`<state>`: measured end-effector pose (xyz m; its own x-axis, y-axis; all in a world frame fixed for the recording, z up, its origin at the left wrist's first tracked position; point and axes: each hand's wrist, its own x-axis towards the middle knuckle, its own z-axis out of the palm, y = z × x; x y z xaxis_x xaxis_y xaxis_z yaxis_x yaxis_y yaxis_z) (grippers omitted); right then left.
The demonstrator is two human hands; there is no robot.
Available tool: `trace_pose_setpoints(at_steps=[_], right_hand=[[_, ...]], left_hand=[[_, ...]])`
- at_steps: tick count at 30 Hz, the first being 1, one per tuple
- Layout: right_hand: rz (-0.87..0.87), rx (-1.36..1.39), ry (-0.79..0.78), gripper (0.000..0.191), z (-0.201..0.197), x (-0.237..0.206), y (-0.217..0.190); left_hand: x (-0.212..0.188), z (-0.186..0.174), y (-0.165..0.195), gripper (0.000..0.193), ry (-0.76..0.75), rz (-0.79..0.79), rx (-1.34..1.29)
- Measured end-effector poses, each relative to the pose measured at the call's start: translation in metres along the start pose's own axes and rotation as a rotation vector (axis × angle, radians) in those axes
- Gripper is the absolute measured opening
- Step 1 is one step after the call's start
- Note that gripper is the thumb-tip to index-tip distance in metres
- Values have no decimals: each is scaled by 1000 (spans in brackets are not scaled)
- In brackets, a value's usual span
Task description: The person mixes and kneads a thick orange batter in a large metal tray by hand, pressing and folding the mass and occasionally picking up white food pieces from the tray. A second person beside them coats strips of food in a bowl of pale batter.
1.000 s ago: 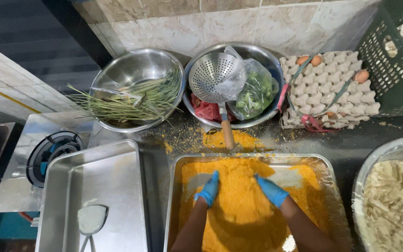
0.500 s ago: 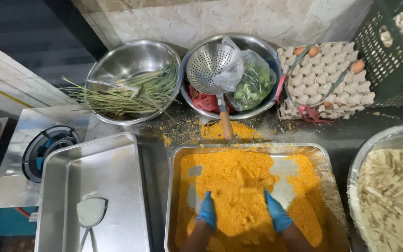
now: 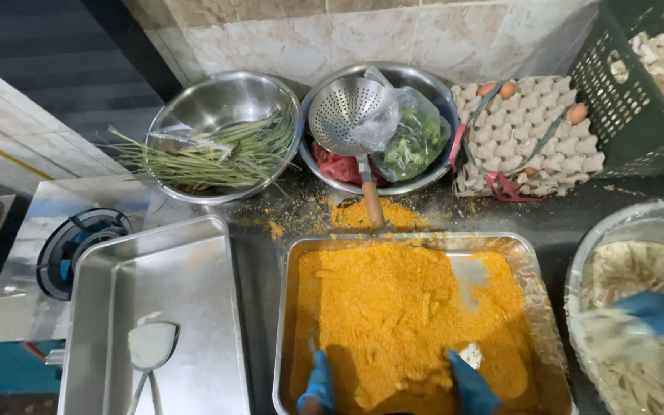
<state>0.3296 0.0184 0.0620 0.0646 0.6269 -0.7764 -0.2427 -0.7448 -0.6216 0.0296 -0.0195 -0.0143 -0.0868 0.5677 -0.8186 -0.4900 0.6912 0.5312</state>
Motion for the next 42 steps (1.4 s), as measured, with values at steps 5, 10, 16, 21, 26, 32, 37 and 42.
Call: trace_pose_setpoints(at_steps=[5,10,16,21,26,32,37,42], right_hand=[[-166,-143,-85,52,50,-10,11],[-711,-647,-24,64,23,-16,2],[184,428,172,68,-15,-21,2],[-489,-890,-24,87,22,-23,17],[-728,-774,117,105,38,-21,7],[-92,192,59,57,-27,-6,-49],[-770,-450,489,49,-44,27,-100],[-498,110,91,47,-4,52,-136]], left_hand=[[-2,70,-15,76,-174,-226,-351],[-8,91,15,71,-363,-366,-720],[-10,24,1,75,-96,-60,-227],[-10,80,-28,82,-408,-433,-432],[-13,131,-11,86,-618,-358,-511],[-7,73,59,75,-277,98,-18],[9,21,95,65,396,811,322],[35,41,126,66,14,531,-179]])
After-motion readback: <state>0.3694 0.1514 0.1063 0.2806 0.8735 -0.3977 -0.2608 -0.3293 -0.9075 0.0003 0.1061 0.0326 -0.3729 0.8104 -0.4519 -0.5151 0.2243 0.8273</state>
